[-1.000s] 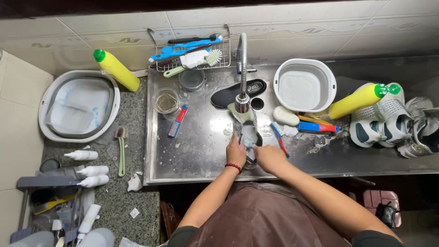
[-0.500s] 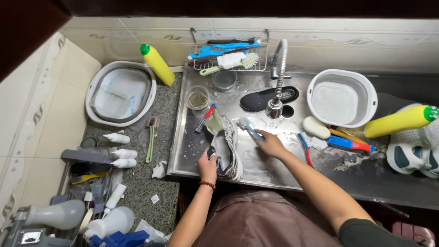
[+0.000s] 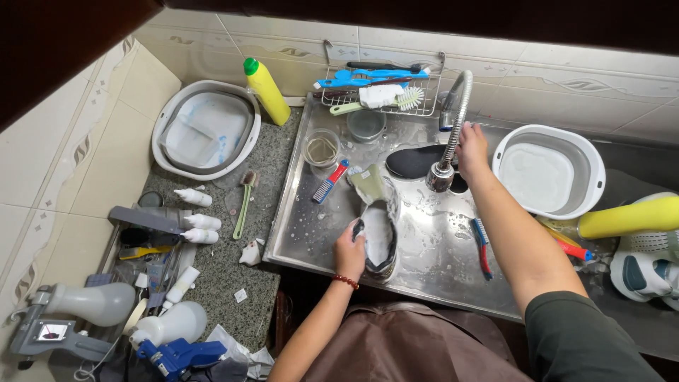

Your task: Washing and scrubbing a sneaker in a sink with soap and brushes.

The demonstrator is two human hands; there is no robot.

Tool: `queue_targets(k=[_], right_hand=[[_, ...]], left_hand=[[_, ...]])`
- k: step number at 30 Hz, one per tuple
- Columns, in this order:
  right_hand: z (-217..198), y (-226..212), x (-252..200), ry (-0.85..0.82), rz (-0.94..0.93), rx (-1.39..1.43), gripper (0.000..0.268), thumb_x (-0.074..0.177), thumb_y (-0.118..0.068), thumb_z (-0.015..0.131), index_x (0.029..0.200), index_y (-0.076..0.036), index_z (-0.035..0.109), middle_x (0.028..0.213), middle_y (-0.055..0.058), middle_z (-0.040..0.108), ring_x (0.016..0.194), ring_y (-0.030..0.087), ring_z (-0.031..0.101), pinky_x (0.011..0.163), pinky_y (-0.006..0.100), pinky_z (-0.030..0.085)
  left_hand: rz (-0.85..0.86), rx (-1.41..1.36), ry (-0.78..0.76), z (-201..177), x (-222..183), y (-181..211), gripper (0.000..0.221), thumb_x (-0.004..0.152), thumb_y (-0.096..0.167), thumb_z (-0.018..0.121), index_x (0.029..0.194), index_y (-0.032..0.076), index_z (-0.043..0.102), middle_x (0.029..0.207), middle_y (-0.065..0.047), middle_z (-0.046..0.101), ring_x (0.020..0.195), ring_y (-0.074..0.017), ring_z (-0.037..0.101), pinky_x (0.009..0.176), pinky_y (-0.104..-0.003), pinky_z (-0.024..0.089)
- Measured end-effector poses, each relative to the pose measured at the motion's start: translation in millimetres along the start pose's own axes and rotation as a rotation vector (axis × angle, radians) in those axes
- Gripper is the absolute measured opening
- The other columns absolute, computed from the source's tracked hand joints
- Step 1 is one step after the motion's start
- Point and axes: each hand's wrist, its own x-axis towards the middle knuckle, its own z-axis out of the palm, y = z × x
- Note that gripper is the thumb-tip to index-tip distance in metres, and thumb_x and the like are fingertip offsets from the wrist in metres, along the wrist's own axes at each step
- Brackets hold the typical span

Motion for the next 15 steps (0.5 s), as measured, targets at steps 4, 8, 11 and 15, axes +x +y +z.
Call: queue_targets(k=[4,8,11,15], right_hand=[[29.1,-20.7,-40.8,0.116,-0.051,-0.366,0.073,0.105,-0.028,0.055,0.17,-0.012,0.025,0.116,0.018,0.065,0.087,0.022,0.046,0.072,0.038,0.038],[21.3,-23.5,-39.8,-0.225,-0.214,-0.435,0.064,0.105,-0.029,0.057,0.163,-0.009,0.036,0.151,0.003,0.055,0.121,0.013,0.051,0.095,0.029,0.04],[24.2,-41.7,-62.7,-0.336,-0.143,-0.465,0.058,0.109,-0.036,0.057,0.16,-0.011,0.047,0.151,0.003,0.055,0.129,0.015,0.051,0.1,0.03,0.043],[3.2,-28.4,-137.5,-0.186,0.066,-0.474,0.056,0.096,-0.036,0.061,0.146,-0.011,0.057,0.129,0.003,0.067,0.118,0.018,0.063,0.082,0.038,0.058]], left_hand=[[0.026,0.113,-0.015,36.3,3.9,27.0,0.035,0.088,0.007,0.067,0.122,0.004,0.069,0.104,-0.021,0.075,0.097,-0.0348,0.074,0.087,-0.04,0.056],[0.038,0.126,-0.065,63.6,4.8,46.3,0.034,0.089,0.009,0.066,0.122,0.005,0.069,0.101,-0.023,0.074,0.096,-0.0386,0.073,0.084,-0.044,0.057],[0.015,0.177,-0.113,77.2,5.5,58.7,0.035,0.089,0.009,0.065,0.123,0.006,0.07,0.098,-0.024,0.074,0.093,-0.04,0.072,0.084,-0.045,0.056],[-0.055,0.25,-0.137,85.4,10.1,89.8,0.034,0.091,0.011,0.065,0.124,0.009,0.069,0.097,-0.023,0.073,0.091,-0.0401,0.071,0.083,-0.046,0.056]])
